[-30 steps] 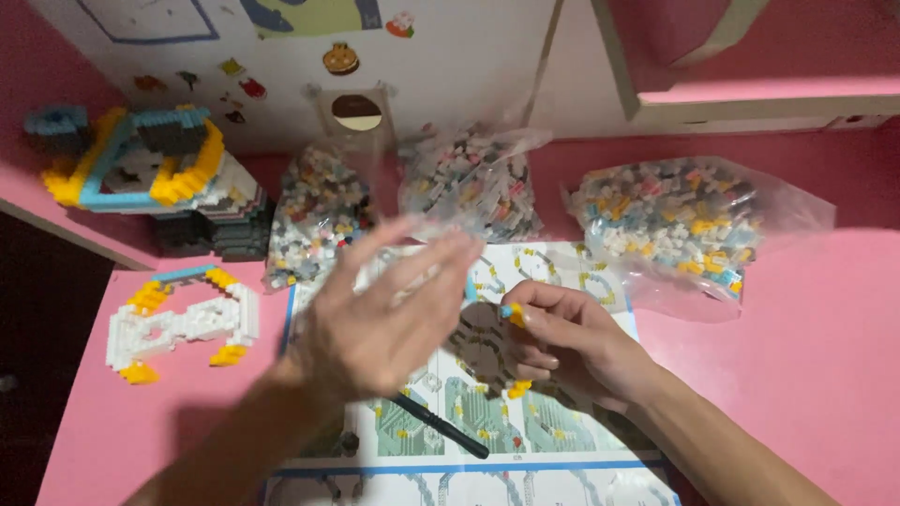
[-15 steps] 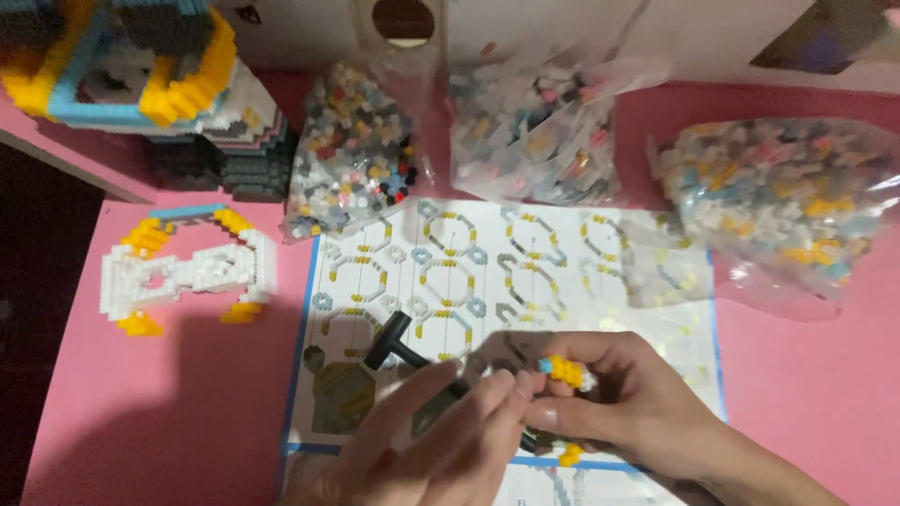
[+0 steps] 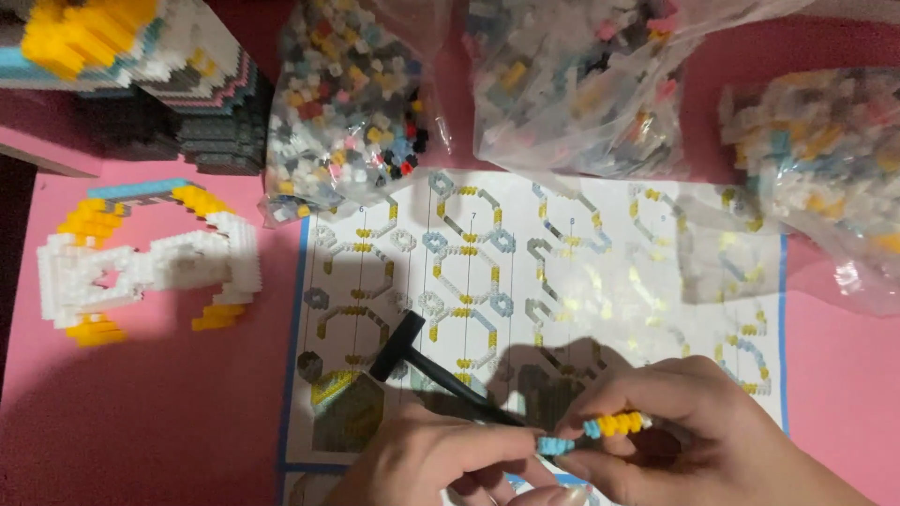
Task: Assembling a complex model using small interlocking plastic blocks while following a printed instruction sheet.
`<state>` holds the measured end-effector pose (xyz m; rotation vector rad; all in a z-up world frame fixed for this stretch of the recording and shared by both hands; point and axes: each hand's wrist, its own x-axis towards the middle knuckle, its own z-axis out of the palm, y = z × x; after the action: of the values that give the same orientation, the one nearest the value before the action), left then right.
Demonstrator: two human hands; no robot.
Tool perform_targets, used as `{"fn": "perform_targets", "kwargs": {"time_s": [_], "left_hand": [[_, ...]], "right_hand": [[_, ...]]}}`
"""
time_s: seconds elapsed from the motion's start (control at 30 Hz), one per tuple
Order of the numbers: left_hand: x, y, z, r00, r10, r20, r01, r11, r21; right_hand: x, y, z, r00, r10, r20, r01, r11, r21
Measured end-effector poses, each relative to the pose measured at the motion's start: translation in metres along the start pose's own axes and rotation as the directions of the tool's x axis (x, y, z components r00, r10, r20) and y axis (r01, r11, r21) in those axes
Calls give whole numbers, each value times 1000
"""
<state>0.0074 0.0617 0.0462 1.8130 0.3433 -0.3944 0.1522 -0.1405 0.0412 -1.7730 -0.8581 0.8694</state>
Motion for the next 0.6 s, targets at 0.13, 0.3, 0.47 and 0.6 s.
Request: {"fn": "perform_targets", "kwargs": {"time_s": [0.13, 0.3, 0.47, 0.6], "left_hand": [[9, 14, -10, 903, -364, 229, 410, 888, -206], [15, 15, -17, 841, -412, 349, 537, 714, -450], [8, 0, -13, 973, -186, 136, 229, 844, -484], [3, -1, -8, 997, -58, -48, 30, 885, -464]], "right_hand": [[3, -4, 0, 998, -9, 55, 13, 998, -69], [1, -3, 3, 997, 38, 62, -29, 990, -138], [2, 0, -3, 995, 81, 60, -81, 997, 0], [6, -2, -10, 989, 94, 115, -118, 968, 221]]}}
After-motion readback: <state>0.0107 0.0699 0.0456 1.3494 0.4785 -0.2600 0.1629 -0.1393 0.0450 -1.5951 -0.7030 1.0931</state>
